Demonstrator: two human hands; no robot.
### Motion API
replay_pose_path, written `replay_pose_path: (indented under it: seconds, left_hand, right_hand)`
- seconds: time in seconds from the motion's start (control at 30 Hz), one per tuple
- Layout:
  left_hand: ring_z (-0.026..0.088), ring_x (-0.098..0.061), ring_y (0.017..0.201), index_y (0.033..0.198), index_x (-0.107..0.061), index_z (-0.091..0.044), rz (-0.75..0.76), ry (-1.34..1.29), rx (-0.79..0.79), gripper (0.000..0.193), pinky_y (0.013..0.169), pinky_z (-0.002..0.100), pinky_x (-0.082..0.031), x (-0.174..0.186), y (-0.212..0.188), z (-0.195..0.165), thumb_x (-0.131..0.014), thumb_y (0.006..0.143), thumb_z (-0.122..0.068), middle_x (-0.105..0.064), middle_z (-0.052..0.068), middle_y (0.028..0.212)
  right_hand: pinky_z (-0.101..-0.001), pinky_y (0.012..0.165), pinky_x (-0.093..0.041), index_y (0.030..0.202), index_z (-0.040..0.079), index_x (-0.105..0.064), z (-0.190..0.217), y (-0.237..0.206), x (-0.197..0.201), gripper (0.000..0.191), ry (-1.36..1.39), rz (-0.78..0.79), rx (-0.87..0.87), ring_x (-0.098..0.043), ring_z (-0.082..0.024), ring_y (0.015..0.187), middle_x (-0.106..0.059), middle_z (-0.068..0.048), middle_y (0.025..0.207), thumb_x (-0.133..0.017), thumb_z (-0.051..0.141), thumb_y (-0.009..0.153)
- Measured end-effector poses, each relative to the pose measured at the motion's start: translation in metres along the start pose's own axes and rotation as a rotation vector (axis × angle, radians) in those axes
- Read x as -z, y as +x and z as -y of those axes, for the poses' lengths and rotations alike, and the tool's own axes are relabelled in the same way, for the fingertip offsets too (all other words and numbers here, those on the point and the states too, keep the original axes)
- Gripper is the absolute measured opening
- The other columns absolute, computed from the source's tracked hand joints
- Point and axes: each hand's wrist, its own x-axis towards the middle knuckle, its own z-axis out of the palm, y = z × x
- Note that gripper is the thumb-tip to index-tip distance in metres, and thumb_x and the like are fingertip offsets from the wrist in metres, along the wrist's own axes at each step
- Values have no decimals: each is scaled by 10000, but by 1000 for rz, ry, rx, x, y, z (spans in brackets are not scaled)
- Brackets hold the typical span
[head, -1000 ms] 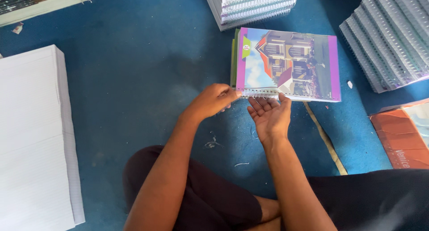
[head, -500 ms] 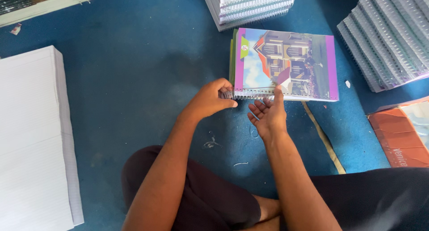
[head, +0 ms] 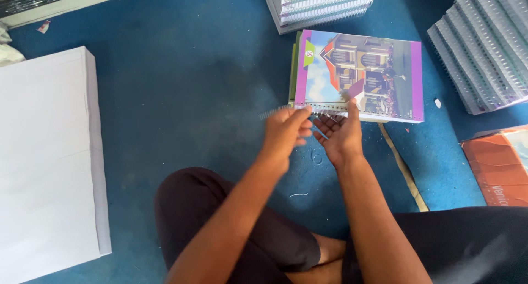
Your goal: The person aligns a stack of printed pages and then inserts a plastic spiral binding coil through the pre-punched holes along the edge. The person continues threading the coil by hand until the binding is fully inserted.
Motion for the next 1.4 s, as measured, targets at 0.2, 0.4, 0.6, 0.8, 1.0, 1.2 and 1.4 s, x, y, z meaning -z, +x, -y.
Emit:
replay_pose_path:
  seconds: [0.2,0.4,0.6,0.8,1.0,1.2,1.4]
  left_hand:
    - [297,-607,1132,1335,-565,-33,-176,-500,293,699,989,540,-444,-25,42,48,-803,786,-394,-622,149,1267]
    - [297,-663,1090,1213,-600,13,-209,-773,17,518,955,472,-508,-31,63,60,-803,771,-165,-668,154,1169]
    - [244,-686,945,1057,-677,-26,-286,-602,13,352,764,363,-552,-34,45,47,-820,769,-170,-694,111,1049]
    - [159,-583,826,1009,-689,-53,-330,-514,100,431,680,335,-486,-40,37,33,-884,760,-345,-631,56,956]
    - [155,-622,929,1059,-688,-95,-262,-636,62,393,746,330,-484,-38,38,41,-836,737,-265,-668,23,1009]
    - [221,-691,940,1052,-667,-42,-187,-755,-95,366,814,338,-566,-39,45,50,-802,714,-84,-695,82,1014]
    - [188,-660,826,1000,-642,-32,-381,-470,-55,414,692,311,-493,-45,36,44,-883,739,-244,-682,73,942]
  right_hand:
    - [-509,1143,-363,1462,-38,-387,2,-12,11,775,218,107,60,-516,-321,1346,-533,-203,1416,-558,459,893]
    - [-476,1105,-400,1333,-20,-506,-6,-18,9,602,286,145,45,-547,-304,1259,-564,-171,1342,-594,281,818]
    - [-427,1012,-460,1177,12,-580,-22,-14,3,387,365,210,166,-595,-270,1179,-616,-127,1216,-572,57,793]
    - [-448,1029,-510,1194,-20,-558,-22,-4,6,310,437,110,155,-606,-303,1172,-639,-164,1193,-586,108,914]
    - [-417,998,-470,1318,20,-538,-15,-3,6,567,259,13,62,-631,-257,1178,-645,-123,1249,-673,351,879]
    - [-492,1020,-433,1405,16,-435,-7,0,-1,896,168,-154,-91,-530,-263,1114,-493,-114,1197,-771,579,793]
    - [-455,1018,-457,1328,18,-504,-10,2,13,618,319,130,53,-518,-304,1258,-571,-168,1303,-691,281,801]
